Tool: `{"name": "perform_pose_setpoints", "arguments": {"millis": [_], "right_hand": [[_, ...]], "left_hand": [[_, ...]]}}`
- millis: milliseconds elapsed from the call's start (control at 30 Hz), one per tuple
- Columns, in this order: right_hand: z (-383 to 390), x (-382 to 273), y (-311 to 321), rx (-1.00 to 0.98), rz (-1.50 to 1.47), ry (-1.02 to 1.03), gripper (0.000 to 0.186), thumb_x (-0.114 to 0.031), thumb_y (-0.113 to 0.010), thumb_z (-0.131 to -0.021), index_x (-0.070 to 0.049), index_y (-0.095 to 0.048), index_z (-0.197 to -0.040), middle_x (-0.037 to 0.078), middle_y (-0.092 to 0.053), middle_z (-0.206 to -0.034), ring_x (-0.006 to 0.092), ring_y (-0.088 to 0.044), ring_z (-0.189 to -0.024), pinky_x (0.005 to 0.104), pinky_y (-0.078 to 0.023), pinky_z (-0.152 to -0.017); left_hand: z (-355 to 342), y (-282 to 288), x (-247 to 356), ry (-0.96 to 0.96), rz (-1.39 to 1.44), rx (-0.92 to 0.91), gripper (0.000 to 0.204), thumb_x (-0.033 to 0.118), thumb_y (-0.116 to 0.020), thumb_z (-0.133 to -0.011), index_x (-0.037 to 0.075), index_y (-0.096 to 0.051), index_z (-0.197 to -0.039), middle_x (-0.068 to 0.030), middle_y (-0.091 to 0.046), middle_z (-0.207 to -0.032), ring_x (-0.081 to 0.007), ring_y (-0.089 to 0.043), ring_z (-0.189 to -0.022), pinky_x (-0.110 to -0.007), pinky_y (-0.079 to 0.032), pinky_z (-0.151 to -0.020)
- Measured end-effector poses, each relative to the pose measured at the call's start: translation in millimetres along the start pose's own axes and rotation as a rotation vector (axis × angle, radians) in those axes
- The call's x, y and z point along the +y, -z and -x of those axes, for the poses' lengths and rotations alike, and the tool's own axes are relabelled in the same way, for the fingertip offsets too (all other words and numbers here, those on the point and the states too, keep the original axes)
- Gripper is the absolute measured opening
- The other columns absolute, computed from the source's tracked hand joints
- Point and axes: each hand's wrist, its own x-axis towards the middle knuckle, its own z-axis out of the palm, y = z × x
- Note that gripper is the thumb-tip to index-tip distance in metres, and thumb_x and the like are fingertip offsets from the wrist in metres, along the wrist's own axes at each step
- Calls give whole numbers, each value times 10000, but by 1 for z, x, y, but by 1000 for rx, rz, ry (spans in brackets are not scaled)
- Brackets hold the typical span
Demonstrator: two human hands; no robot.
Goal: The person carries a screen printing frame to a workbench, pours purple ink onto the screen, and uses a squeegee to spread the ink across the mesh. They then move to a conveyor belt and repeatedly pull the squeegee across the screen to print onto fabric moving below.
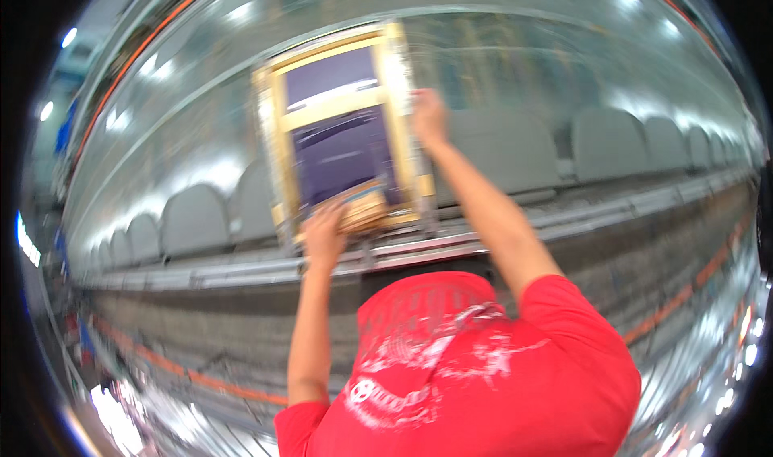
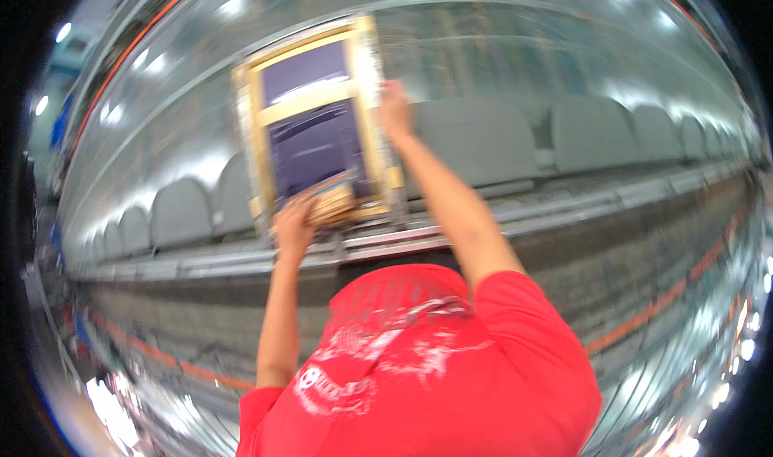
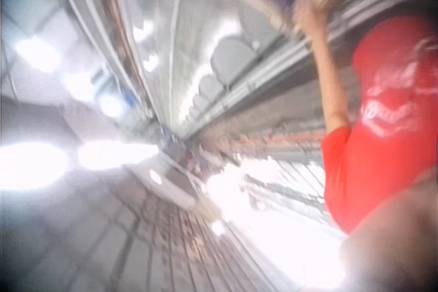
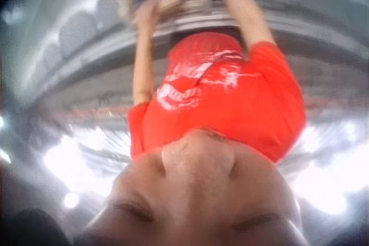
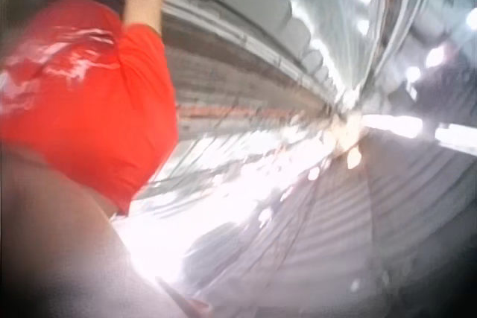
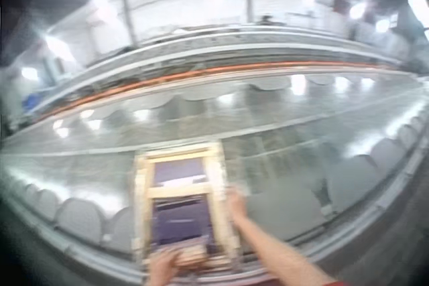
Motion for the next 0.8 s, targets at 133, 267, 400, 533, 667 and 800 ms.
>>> {"name": "perform_pose_setpoints", "arguments": {"millis": [133, 267, 400, 533, 667, 800], "right_hand": [[9, -20, -32, -50, -90, -236, 201, -262, -516, -997, -124, -628, -1093, 183, -640, -741, 352, -646, -699, 449, -483, -650], [4, -22, -22, -21, -107, -236, 225, -210, -460, -997, -125, -577, -1170, 216, -684, -889, 403, -674, -822, 492, -494, -705], [-3, -13, -19, -47, 11, -305, 221, -241, -468, -991, -129, -562, -1156, 221, -672, -823, 435, -651, -789, 542, -488, -722], [-5, -15, -12, 2, -33, -316, 189, -234, -460, -1002, -121, -570, -1106, 228, -659, -771, 438, -646, -769, 539, -489, -707], [3, -6, -14, 15, 1, -334, 187, -230, -467, -998, -124, -573, -1110, 224, -662, -776, 441, -644, -766, 545, -485, -707], [-4, -2, -13, -40, 62, -415, 200, -231, -477, -987, -143, -584, -1131, 224, -667, -804, 444, -639, -772, 545, -491, -721]], "left_hand": [[2, 24, -9, 49, -58, -34, 558, -28, -628, -722, 154, -665, -1247, -23, -646, -1300, -262, -576, -1208, -415, -411, -989], [-8, 24, -7, -18, -130, -29, 485, 25, -628, -796, 144, -661, -1265, -32, -638, -1319, -269, -561, -1233, -423, -410, -991], [-8, 27, -1, -92, -50, 11, 487, 24, -614, -766, 96, -674, -1243, -63, -654, -1303, -290, -578, -1241, -389, -438, -981], [13, 33, 3, -143, -93, 80, 506, -30, -604, -734, 94, -691, -1217, -61, -684, -1252, -302, -621, -1185, -397, -442, -978], [33, 18, -7, -149, -182, -54, 485, -31, -599, -761, 107, -696, -1215, -58, -678, -1267, -287, -612, -1201, -408, -439, -982], [-39, 15, -21, -205, -173, 49, 445, 12, -611, -818, 136, -679, -1239, -62, -666, -1284, -277, -622, -1183, -412, -459, -971]]}}
